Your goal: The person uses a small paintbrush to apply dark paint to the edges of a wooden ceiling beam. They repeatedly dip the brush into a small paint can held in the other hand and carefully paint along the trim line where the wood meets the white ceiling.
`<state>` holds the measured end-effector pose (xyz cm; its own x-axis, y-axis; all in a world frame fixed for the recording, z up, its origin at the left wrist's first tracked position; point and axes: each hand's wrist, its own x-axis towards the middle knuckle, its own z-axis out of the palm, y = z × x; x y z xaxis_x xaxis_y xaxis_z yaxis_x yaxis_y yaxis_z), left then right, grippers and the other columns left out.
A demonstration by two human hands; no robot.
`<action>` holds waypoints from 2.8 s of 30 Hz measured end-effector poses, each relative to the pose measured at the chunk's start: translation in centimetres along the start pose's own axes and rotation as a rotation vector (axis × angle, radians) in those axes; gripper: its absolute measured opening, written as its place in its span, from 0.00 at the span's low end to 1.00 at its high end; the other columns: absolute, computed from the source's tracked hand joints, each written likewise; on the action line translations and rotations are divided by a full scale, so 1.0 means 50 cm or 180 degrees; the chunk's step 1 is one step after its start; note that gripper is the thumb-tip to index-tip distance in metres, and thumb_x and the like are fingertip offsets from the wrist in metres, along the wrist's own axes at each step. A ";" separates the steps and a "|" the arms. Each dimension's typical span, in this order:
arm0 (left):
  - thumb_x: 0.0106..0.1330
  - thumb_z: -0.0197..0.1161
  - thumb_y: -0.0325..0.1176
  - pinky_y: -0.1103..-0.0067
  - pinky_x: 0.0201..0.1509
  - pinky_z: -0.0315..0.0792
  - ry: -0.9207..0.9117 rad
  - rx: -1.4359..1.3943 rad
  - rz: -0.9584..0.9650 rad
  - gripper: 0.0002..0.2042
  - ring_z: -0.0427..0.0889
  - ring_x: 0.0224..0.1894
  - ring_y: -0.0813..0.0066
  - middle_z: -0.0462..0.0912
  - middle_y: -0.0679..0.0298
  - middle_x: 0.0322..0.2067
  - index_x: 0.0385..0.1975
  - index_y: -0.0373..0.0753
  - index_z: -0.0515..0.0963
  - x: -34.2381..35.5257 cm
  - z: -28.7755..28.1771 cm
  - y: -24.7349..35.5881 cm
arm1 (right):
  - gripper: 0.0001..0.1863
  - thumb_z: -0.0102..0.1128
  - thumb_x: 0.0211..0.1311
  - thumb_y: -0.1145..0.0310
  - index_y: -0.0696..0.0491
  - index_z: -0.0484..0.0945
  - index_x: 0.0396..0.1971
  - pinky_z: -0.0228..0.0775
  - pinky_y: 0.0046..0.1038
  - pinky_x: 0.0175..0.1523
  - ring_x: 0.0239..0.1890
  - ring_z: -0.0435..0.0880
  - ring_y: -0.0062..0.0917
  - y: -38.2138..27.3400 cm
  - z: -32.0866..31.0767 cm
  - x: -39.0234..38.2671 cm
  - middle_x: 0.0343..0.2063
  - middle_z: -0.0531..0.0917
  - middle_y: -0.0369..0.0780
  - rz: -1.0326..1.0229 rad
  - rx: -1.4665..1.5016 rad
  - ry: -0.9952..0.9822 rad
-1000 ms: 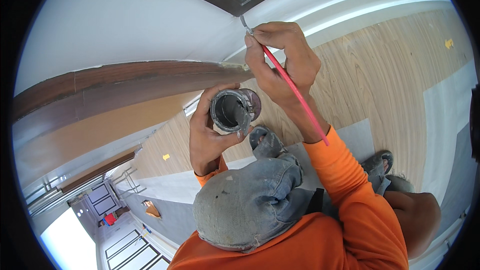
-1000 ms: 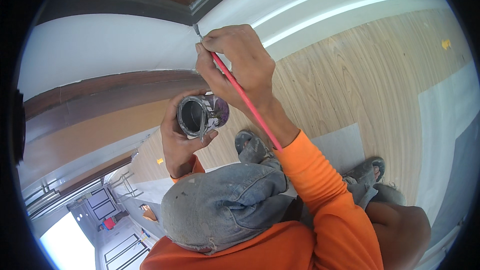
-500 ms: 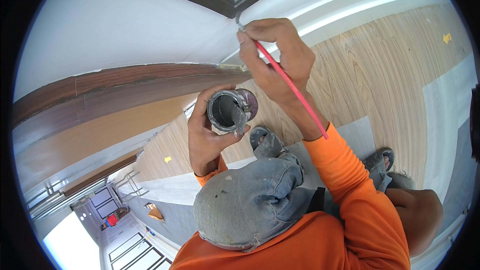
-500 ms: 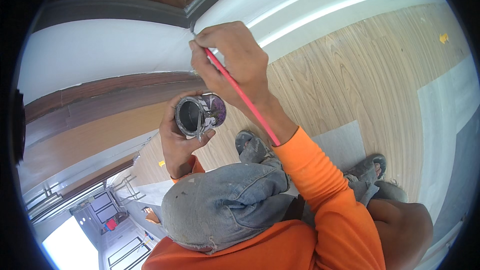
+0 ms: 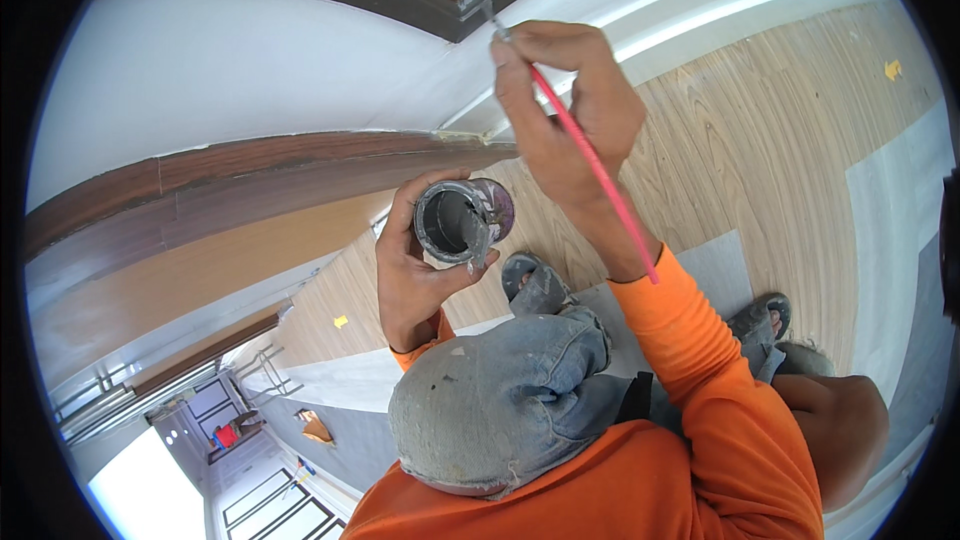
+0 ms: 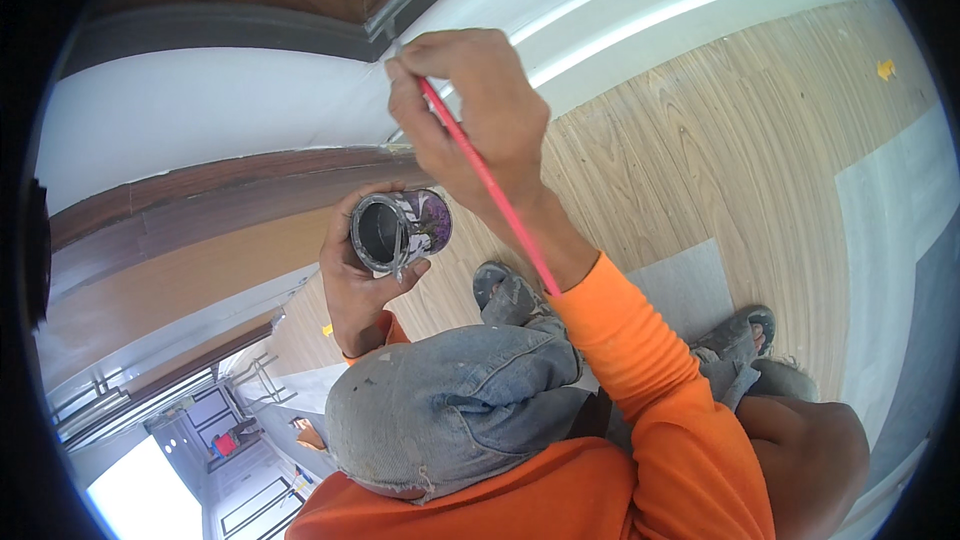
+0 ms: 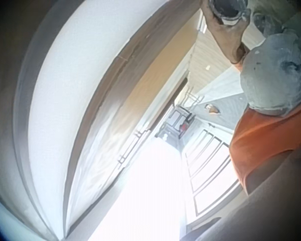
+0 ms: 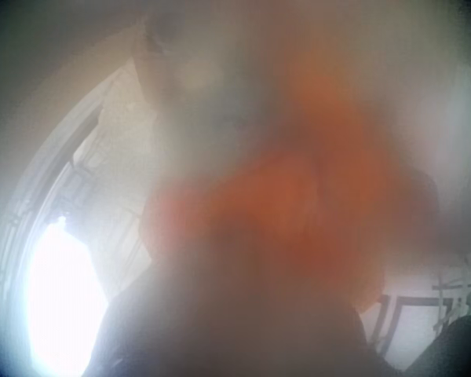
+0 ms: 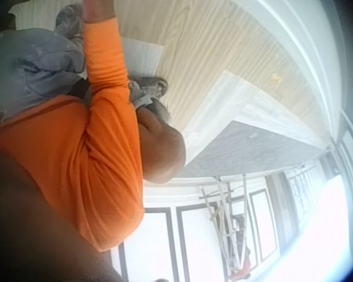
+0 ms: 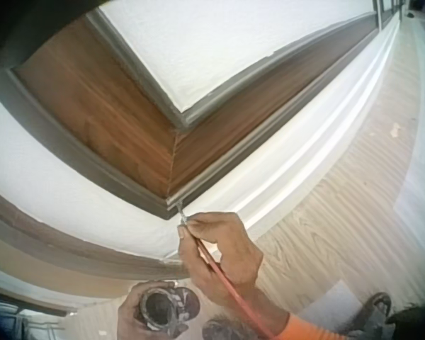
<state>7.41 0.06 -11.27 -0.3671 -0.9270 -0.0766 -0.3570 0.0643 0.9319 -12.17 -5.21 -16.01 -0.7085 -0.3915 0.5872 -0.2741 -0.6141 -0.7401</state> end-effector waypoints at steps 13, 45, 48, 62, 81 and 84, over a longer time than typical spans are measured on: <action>0.40 0.84 0.24 0.72 0.65 0.75 0.0028 -0.0013 -0.0104 0.41 0.82 0.59 0.68 0.83 0.58 0.57 0.62 0.37 0.77 0.005 0.012 -0.002 | 0.08 0.75 0.54 0.80 0.57 0.84 0.32 0.79 0.26 0.35 0.33 0.87 0.26 -0.013 -0.028 0.010 0.28 0.88 0.39 0.0342 0.0057 -0.0605; 0.43 0.79 0.30 0.63 0.69 0.70 -0.0521 0.0815 0.0714 0.36 0.76 0.61 0.52 0.83 0.59 0.54 0.59 0.39 0.78 0.039 0.039 0.003 | 0.07 0.80 0.50 0.70 0.52 0.89 0.27 0.66 0.30 0.43 0.29 0.75 0.23 -0.129 -0.089 0.136 0.20 0.80 0.33 0.1113 -0.1037 -0.4264; 0.43 0.79 0.31 0.63 0.69 0.70 -0.0443 0.0759 0.0726 0.35 0.76 0.61 0.53 0.83 0.59 0.54 0.59 0.40 0.78 0.037 0.034 0.002 | 0.06 0.79 0.55 0.71 0.55 0.89 0.29 0.68 0.25 0.37 0.30 0.78 0.20 -0.123 -0.092 0.138 0.22 0.82 0.34 0.1619 -0.0468 -0.3714; 0.41 0.79 0.28 0.68 0.70 0.70 0.0071 0.0181 0.0252 0.39 0.81 0.62 0.64 0.84 0.61 0.56 0.61 0.41 0.79 0.026 0.021 -0.004 | 0.08 0.69 0.68 0.73 0.61 0.85 0.43 0.72 0.25 0.49 0.38 0.86 0.25 -0.011 -0.090 0.069 0.36 0.87 0.42 0.2883 0.1935 -0.0979; 0.41 0.82 0.26 0.70 0.67 0.73 0.0073 0.0106 0.0184 0.40 0.83 0.59 0.66 0.84 0.61 0.56 0.62 0.40 0.78 0.015 0.006 -0.022 | 0.08 0.70 0.63 0.82 0.59 0.88 0.41 0.69 0.14 0.36 0.36 0.83 0.14 -0.007 -0.059 0.047 0.41 0.90 0.40 0.1036 0.0129 -0.0704; 0.42 0.84 0.24 0.73 0.66 0.75 0.0031 0.0190 0.0205 0.41 0.83 0.58 0.72 0.84 0.62 0.57 0.63 0.38 0.77 0.016 0.004 -0.027 | 0.08 0.70 0.63 0.81 0.59 0.88 0.41 0.67 0.14 0.34 0.34 0.82 0.13 -0.008 -0.059 0.041 0.40 0.90 0.40 0.0963 0.0348 -0.0774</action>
<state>7.43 -0.69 -12.67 -0.3827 -0.9238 -0.0135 -0.3835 0.1456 0.9120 -15.43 -3.74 -15.48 -0.5684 -0.7085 0.4183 0.0033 -0.5104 -0.8599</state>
